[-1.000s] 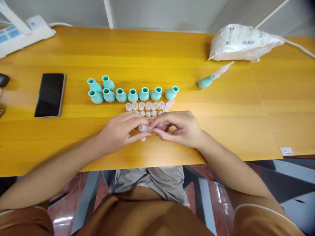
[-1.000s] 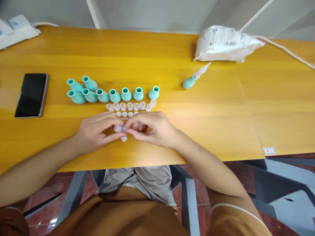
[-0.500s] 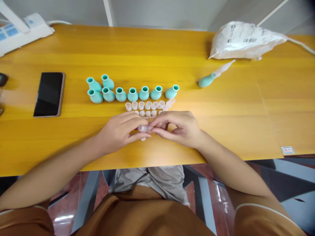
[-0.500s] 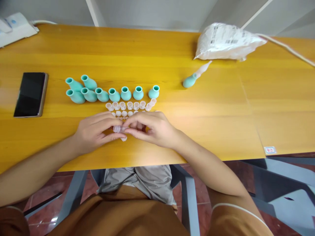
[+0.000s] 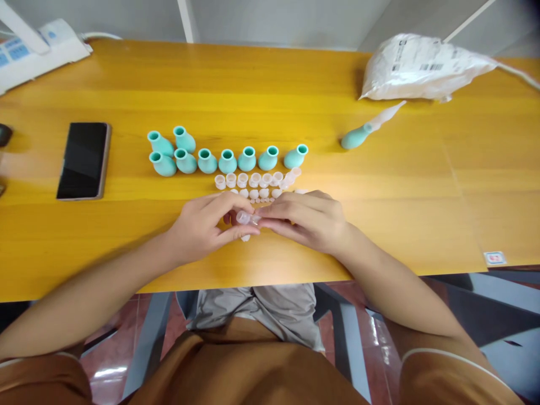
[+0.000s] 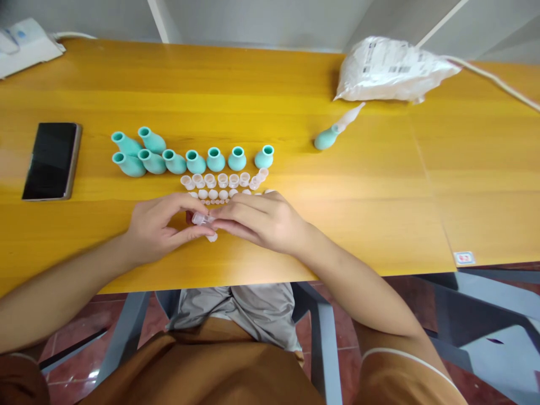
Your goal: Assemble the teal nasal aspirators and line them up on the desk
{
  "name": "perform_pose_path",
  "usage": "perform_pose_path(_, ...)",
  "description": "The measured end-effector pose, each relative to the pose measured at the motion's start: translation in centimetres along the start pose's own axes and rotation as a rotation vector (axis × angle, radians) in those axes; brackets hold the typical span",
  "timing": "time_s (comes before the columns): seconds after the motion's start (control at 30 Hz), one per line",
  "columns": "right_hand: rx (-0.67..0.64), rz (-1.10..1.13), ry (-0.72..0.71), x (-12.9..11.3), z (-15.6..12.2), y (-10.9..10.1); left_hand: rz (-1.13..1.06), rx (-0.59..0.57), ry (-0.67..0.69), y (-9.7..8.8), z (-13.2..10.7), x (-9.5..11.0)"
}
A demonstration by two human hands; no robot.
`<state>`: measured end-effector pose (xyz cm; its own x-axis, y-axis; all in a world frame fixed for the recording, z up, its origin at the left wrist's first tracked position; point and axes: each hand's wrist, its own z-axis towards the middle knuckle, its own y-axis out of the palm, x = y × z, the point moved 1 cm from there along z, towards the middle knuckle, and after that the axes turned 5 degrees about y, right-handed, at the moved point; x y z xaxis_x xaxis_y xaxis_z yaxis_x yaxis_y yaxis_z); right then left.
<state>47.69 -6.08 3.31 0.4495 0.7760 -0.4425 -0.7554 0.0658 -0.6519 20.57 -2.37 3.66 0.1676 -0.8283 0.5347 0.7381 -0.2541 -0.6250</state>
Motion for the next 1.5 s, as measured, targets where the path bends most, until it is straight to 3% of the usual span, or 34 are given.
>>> perform_pose_path(0.23, 0.015, -0.114, -0.061, 0.1, -0.3, -0.1, -0.084, -0.006, -0.143, 0.1, -0.5, 0.1)
perform_pose_path(0.47, 0.027, -0.022, -0.009, -0.1, -0.3, 0.2, -0.085, 0.060, -0.040, 0.3, -0.2, 0.1)
perform_pose_path(0.8, 0.052, -0.005, -0.018, -0.1, -0.3, 0.4, -0.081, 0.127, -0.002, 0.3, -0.2, 0.0)
perform_pose_path(0.93, 0.067, 0.017, -0.042, -0.3, 0.1, 0.3, -0.112, 0.121, -0.054, 0.3, -0.2, -0.1)
perform_pose_path(1.07, 0.026, 0.086, 0.060, -0.5, 0.5, -0.3, -0.154, 0.133, -0.112, 0.2, -0.2, 0.0)
perform_pose_path(1.27, 0.101, 0.057, 0.162, -0.1, 0.8, -1.7, -0.193, 0.152, -0.222, 0.2, -0.5, 0.1)
perform_pose_path(1.5, -0.008, 0.007, 0.155, 0.1, 0.6, -1.0, -0.174, 0.159, -0.150, 0.3, -0.3, -0.2)
